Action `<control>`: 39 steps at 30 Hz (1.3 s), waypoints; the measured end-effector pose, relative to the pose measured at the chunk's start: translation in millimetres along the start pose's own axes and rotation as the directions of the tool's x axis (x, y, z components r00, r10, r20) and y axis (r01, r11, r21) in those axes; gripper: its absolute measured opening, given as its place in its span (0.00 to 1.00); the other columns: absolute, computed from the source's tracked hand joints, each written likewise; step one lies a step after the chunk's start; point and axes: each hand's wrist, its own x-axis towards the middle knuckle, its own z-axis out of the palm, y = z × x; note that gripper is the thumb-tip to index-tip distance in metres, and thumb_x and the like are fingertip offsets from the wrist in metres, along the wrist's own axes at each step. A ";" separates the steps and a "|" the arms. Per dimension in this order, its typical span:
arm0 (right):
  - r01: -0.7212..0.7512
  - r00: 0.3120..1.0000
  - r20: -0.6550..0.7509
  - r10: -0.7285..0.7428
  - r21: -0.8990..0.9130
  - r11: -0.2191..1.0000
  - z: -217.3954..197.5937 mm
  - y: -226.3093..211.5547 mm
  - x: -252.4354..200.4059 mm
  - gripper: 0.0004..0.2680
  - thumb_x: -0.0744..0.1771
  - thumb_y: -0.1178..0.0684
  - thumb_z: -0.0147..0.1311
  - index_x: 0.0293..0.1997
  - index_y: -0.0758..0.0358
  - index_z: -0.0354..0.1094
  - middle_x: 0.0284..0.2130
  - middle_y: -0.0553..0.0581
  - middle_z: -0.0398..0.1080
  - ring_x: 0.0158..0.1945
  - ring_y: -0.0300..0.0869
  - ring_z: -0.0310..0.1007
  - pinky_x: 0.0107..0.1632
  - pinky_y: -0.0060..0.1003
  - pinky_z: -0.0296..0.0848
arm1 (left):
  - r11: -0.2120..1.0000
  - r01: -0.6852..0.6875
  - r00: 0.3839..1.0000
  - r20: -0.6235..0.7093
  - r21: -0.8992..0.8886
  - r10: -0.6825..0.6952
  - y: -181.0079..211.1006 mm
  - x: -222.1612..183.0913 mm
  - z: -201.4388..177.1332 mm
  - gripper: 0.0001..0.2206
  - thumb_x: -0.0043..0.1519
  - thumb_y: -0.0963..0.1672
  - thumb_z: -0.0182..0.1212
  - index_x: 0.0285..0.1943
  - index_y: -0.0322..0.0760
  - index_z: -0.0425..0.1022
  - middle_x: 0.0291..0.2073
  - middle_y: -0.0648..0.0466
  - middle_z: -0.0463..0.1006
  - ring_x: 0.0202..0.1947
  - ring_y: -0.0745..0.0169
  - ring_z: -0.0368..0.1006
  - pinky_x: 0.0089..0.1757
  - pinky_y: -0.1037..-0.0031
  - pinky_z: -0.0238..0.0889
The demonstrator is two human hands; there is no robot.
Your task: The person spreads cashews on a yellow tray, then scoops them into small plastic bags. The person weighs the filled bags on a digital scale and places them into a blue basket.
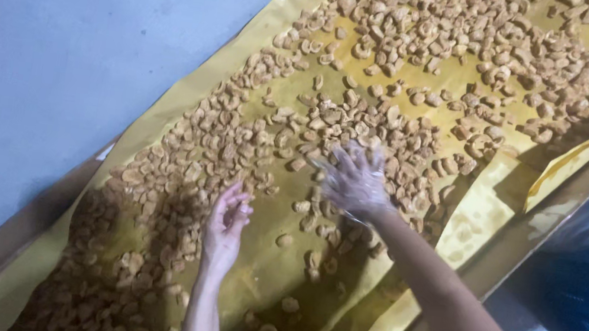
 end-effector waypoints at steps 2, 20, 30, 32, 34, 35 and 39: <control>-0.029 0.999 -0.017 0.027 -0.124 0.992 -8.6 29.9 3.1 0.27 0.68 0.27 0.33 0.76 0.36 0.34 0.76 0.54 0.25 0.75 0.57 0.13 0.66 0.69 0.14 | 1.000 0.010 1.000 0.024 -0.001 -0.010 -2.1 12.5 9.8 0.22 0.66 0.43 0.55 0.71 0.41 0.62 0.55 0.53 0.76 0.44 0.69 0.74 0.45 0.75 0.71; -0.496 0.838 -0.039 0.544 0.360 0.790 -84.4 161.4 79.7 0.26 0.68 0.25 0.27 0.76 0.29 0.32 0.77 0.53 0.21 0.76 0.60 0.10 0.70 0.73 0.19 | 0.983 0.164 0.985 0.043 0.084 -0.168 -2.8 62.5 64.4 0.22 0.66 0.44 0.55 0.71 0.44 0.64 0.57 0.48 0.76 0.47 0.62 0.79 0.47 0.71 0.74; -0.293 0.860 -0.319 0.397 0.329 0.898 -29.7 106.0 124.6 0.30 0.66 0.28 0.34 0.79 0.39 0.33 0.77 0.54 0.24 0.73 0.63 0.12 0.63 0.74 0.15 | 0.993 0.115 0.991 0.068 -0.007 -0.114 -4.5 73.3 64.5 0.23 0.67 0.43 0.54 0.72 0.41 0.61 0.57 0.50 0.74 0.48 0.64 0.77 0.47 0.73 0.70; 0.004 0.775 -0.623 -0.107 -0.165 0.986 -8.9 72.9 128.8 0.24 0.69 0.31 0.35 0.75 0.33 0.37 0.77 0.51 0.31 0.77 0.58 0.18 0.68 0.73 0.17 | 0.992 0.116 0.993 0.014 -0.045 -0.116 -4.0 71.7 56.4 0.23 0.67 0.43 0.55 0.72 0.40 0.61 0.56 0.50 0.74 0.48 0.64 0.77 0.47 0.74 0.70; 0.190 0.725 -0.585 -0.363 -0.337 0.922 10.3 31.1 141.6 0.22 0.69 0.33 0.35 0.74 0.35 0.42 0.76 0.50 0.36 0.79 0.57 0.23 0.70 0.74 0.18 | 0.987 0.156 0.986 -0.044 -0.050 -0.158 -2.6 67.5 43.3 0.23 0.67 0.43 0.55 0.72 0.39 0.61 0.56 0.50 0.74 0.46 0.63 0.78 0.47 0.74 0.70; 0.269 0.791 -0.499 -0.353 -0.234 0.934 18.5 10.7 151.7 0.23 0.69 0.33 0.35 0.75 0.39 0.43 0.76 0.51 0.38 0.78 0.57 0.24 0.69 0.75 0.18 | 0.991 0.119 0.991 -0.059 -0.058 -0.122 -0.7 62.1 32.6 0.23 0.67 0.43 0.55 0.73 0.39 0.61 0.56 0.50 0.74 0.46 0.63 0.77 0.47 0.74 0.69; -0.092 0.898 -0.359 0.254 0.412 0.907 22.7 -32.3 182.8 0.24 0.69 0.32 0.40 0.73 0.44 0.46 0.74 0.58 0.37 0.73 0.66 0.23 0.65 0.75 0.19 | 0.990 0.144 0.970 -0.194 -0.013 -0.143 11.8 26.4 -26.3 0.23 0.67 0.45 0.53 0.72 0.39 0.61 0.57 0.50 0.73 0.48 0.61 0.78 0.48 0.73 0.70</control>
